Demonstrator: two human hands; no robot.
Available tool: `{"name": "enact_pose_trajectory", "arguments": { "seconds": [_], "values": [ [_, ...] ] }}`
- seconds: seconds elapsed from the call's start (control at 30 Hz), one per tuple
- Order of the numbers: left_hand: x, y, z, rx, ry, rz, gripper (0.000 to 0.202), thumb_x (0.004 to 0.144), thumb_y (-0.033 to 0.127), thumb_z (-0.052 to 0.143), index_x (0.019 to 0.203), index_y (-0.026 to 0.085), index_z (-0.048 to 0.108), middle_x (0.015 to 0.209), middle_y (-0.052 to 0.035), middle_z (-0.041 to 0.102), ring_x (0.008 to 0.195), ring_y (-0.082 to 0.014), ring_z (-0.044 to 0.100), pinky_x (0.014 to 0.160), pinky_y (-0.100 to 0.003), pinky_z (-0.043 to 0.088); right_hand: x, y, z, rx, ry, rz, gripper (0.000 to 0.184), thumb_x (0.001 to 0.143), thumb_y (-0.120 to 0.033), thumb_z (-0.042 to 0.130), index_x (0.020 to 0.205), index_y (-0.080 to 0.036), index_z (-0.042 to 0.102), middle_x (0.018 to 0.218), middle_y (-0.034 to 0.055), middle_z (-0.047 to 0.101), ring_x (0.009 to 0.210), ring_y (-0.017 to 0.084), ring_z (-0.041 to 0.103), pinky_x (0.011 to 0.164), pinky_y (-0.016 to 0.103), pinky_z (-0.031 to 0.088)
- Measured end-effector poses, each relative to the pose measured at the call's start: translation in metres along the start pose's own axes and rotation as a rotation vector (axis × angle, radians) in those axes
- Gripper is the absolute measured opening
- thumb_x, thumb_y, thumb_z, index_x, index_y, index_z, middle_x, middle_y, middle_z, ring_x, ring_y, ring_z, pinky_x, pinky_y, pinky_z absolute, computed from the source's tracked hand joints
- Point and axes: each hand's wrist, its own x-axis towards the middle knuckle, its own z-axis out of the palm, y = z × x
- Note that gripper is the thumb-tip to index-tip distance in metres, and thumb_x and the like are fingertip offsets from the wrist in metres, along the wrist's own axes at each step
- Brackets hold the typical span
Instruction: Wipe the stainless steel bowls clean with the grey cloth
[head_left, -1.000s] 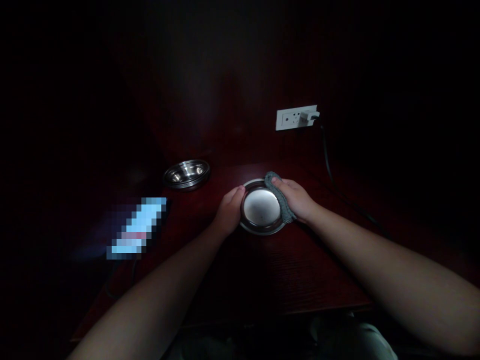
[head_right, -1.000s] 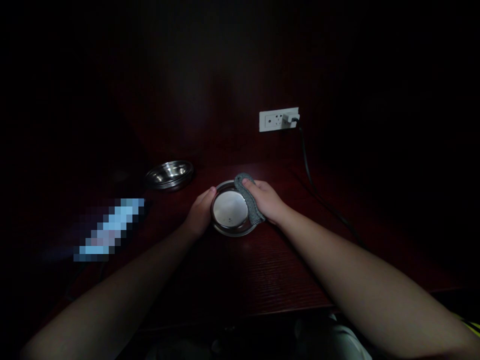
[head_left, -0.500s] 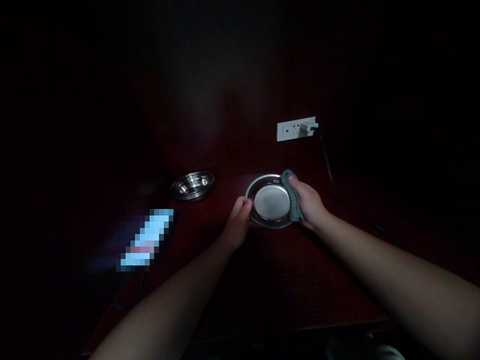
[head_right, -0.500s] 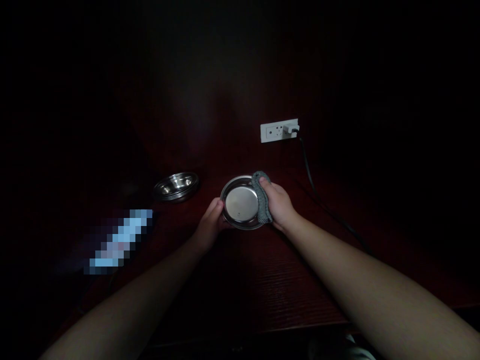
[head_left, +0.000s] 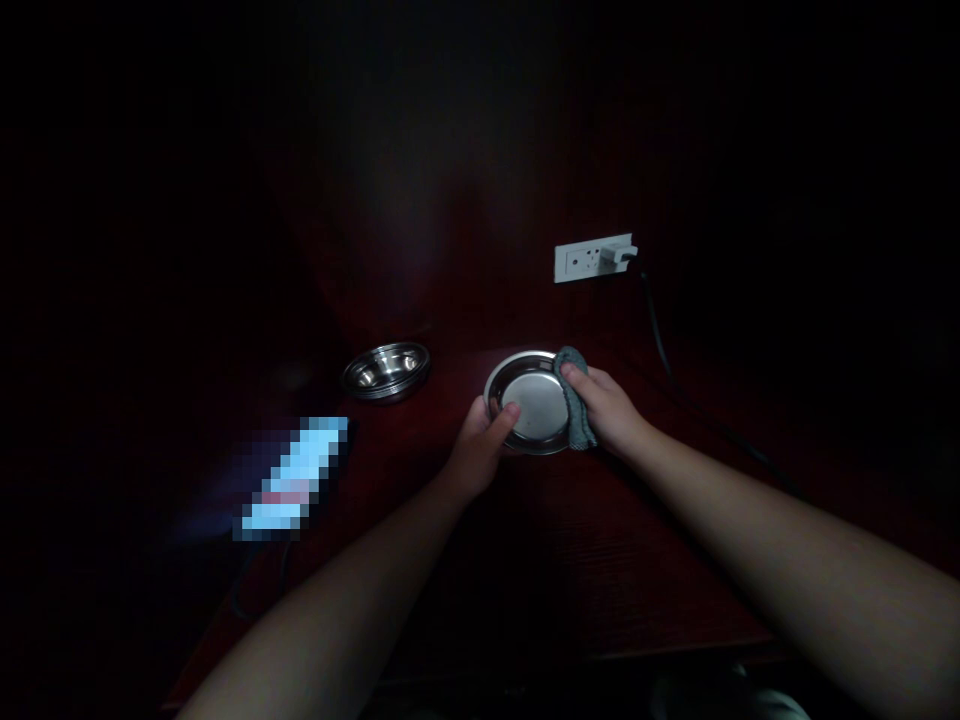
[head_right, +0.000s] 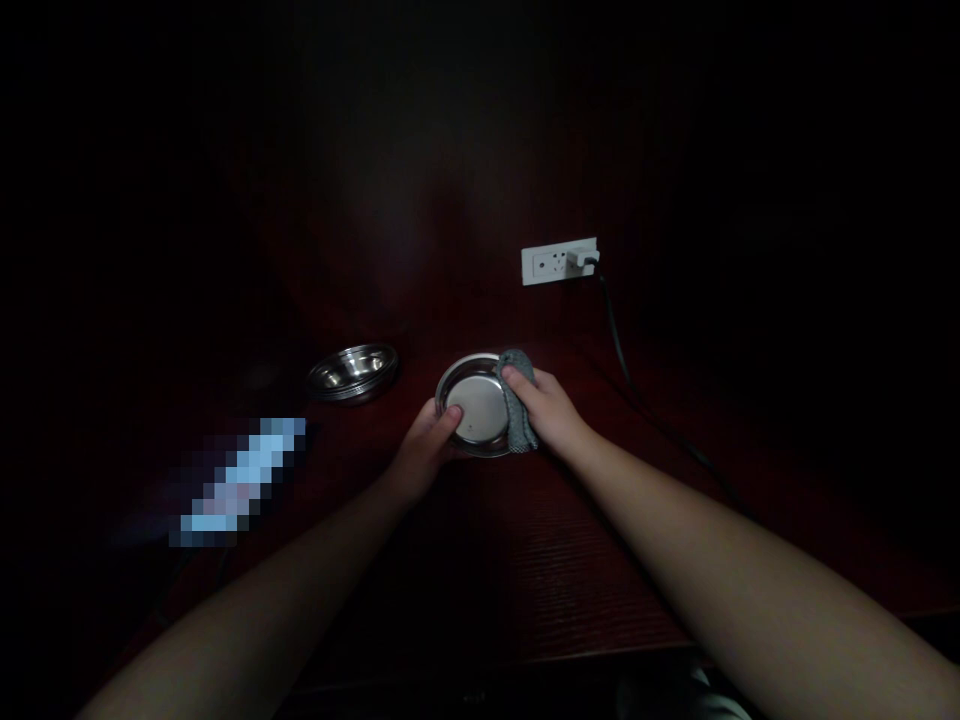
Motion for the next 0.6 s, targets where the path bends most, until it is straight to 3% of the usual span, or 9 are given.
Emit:
{"name": "enact_pose_trajectory", "arguments": {
  "seconds": [0.43, 0.6],
  "values": [
    [0.0011, -0.0020, -0.0021, -0.044, 0.003, 0.013, 0.047, 0.077, 0.046, 0.066, 0.110, 0.016, 0.050, 0.108, -0.0084, 0.063, 0.094, -0.0188, 0.061, 0.085, -0.034, 0.048, -0.0015, -0.0077, -0.0015, -0.168, -0.080, -0.135, 0.039, 0.066, -0.045, 0.076, 0.089, -0.015, 0.066, 0.077, 0.0025, 0.067, 0.068, 0.016, 0.059, 0.066, 0.029, 0.048],
    [0.0022, -0.0037, -0.0021, -0.047, 0.013, 0.015, 0.050, 0.075, 0.049, 0.067, 0.110, 0.016, 0.052, 0.108, -0.0090, 0.064, 0.095, -0.0206, 0.062, 0.083, -0.035, 0.049, -0.0004, -0.0076, -0.0015, -0.177, -0.089, -0.118, 0.042, 0.063, -0.045, 0.076, 0.090, -0.015, 0.065, 0.079, 0.0032, 0.067, 0.069, 0.017, 0.060, 0.067, 0.031, 0.049]
  ]
}}
